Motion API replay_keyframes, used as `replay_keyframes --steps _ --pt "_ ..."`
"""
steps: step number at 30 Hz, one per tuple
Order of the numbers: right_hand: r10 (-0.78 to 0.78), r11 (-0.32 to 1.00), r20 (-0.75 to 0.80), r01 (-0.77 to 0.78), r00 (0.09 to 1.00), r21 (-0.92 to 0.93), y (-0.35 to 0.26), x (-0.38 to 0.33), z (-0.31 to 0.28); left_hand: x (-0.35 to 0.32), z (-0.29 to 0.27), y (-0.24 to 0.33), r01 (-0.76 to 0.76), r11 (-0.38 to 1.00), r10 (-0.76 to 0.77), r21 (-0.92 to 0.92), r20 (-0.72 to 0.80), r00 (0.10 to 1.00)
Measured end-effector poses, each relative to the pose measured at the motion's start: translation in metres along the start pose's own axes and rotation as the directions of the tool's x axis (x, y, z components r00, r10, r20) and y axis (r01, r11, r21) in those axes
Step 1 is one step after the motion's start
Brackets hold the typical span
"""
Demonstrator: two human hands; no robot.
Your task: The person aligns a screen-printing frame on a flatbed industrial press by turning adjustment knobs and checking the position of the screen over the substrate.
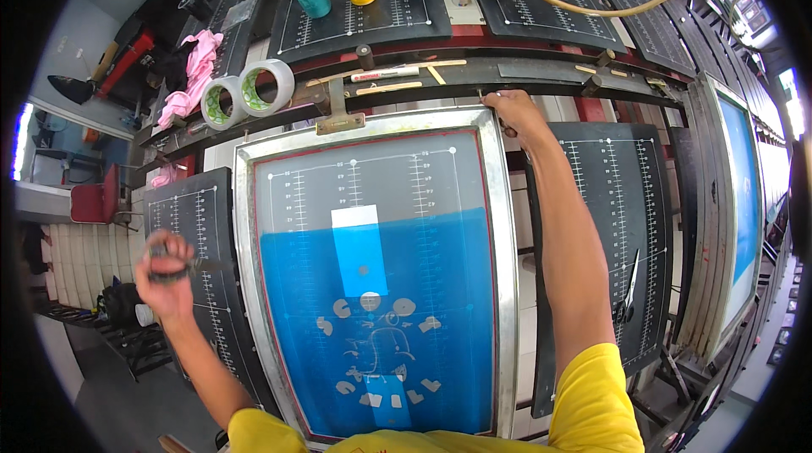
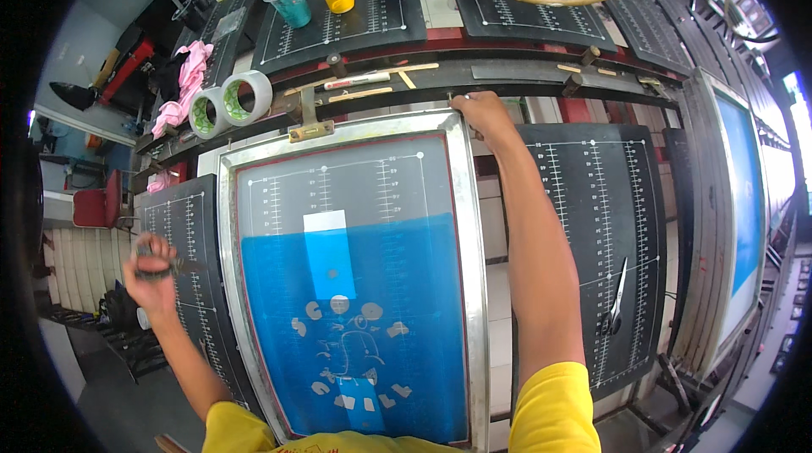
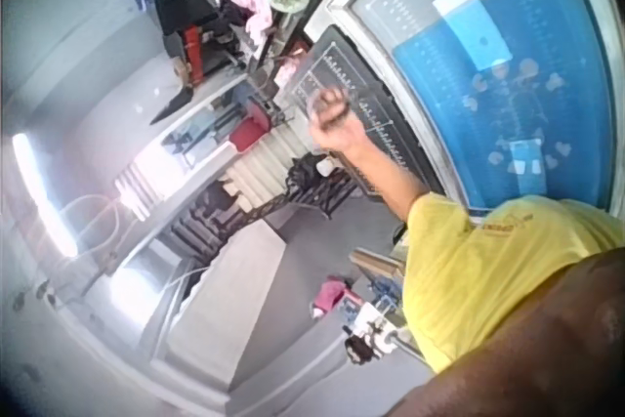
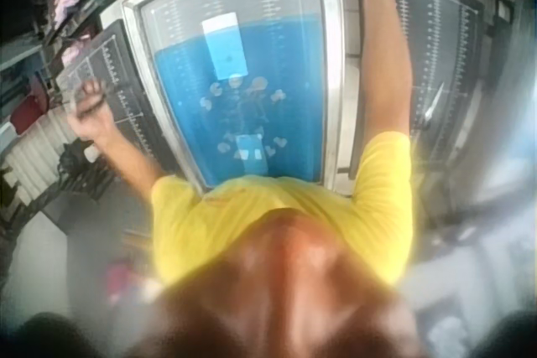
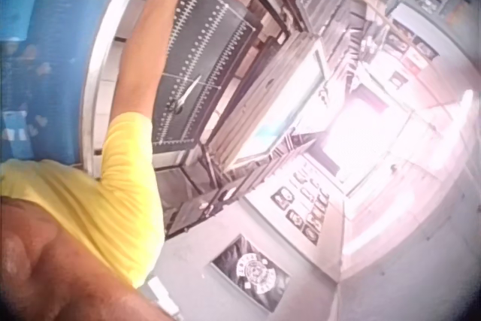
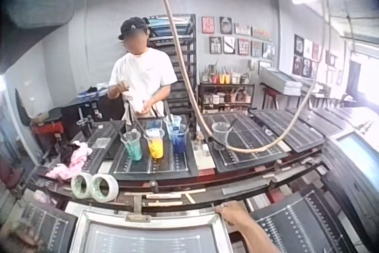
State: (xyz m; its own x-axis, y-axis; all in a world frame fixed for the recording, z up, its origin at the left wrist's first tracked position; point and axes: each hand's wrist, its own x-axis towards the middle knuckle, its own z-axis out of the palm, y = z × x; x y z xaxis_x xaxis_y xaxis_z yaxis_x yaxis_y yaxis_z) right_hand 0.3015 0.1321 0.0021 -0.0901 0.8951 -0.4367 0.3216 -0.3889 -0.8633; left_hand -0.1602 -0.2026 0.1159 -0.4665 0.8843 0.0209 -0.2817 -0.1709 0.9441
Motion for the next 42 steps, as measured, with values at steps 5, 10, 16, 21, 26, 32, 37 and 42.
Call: replay_keyframes --steps 5,10,16,21,26,32,37,42 --pt "0.062 0.998 -0.037 -0.062 0.997 -0.002 -0.008 -0.001 0.010 -0.080 -0.089 0.018 0.149 0.824 0.063 0.547 -0.350 0.935" --pt "0.116 0.993 -0.050 -0.116 0.992 0.000 -0.002 0.014 -0.001 -0.121 -0.144 -0.042 0.365 0.478 0.130 0.799 -0.475 0.870" --pt "0.144 0.970 -0.041 -0.149 0.989 -0.194 -0.021 0.014 0.003 -0.132 -0.143 -0.080 0.201 -0.019 0.447 0.979 -0.172 0.878" --pt "0.156 0.875 -0.019 -0.148 0.987 -0.462 -0.038 0.015 -0.008 -0.128 -0.113 -0.084 0.199 -0.153 0.432 0.968 -0.116 0.895" --pt "0.189 0.805 -0.027 -0.171 0.982 -0.568 -0.036 0.035 -0.006 -0.127 -0.114 -0.087 0.246 -0.193 0.447 0.950 -0.138 0.884" --pt "0.142 0.854 -0.025 -0.135 0.990 -0.502 -0.033 0.028 0.004 -0.126 -0.115 -0.087 0.272 -0.185 0.447 0.944 -0.165 0.879" --pt "0.088 0.808 -0.049 -0.100 0.995 -0.581 -0.044 0.016 0.011 -0.126 -0.116 -0.084 0.300 -0.162 0.425 0.940 -0.208 0.881" --pt "0.185 0.793 -0.046 -0.177 0.982 -0.583 -0.052 0.019 0.005 -0.125 -0.117 -0.085 0.275 -0.168 0.441 0.947 -0.177 0.880"
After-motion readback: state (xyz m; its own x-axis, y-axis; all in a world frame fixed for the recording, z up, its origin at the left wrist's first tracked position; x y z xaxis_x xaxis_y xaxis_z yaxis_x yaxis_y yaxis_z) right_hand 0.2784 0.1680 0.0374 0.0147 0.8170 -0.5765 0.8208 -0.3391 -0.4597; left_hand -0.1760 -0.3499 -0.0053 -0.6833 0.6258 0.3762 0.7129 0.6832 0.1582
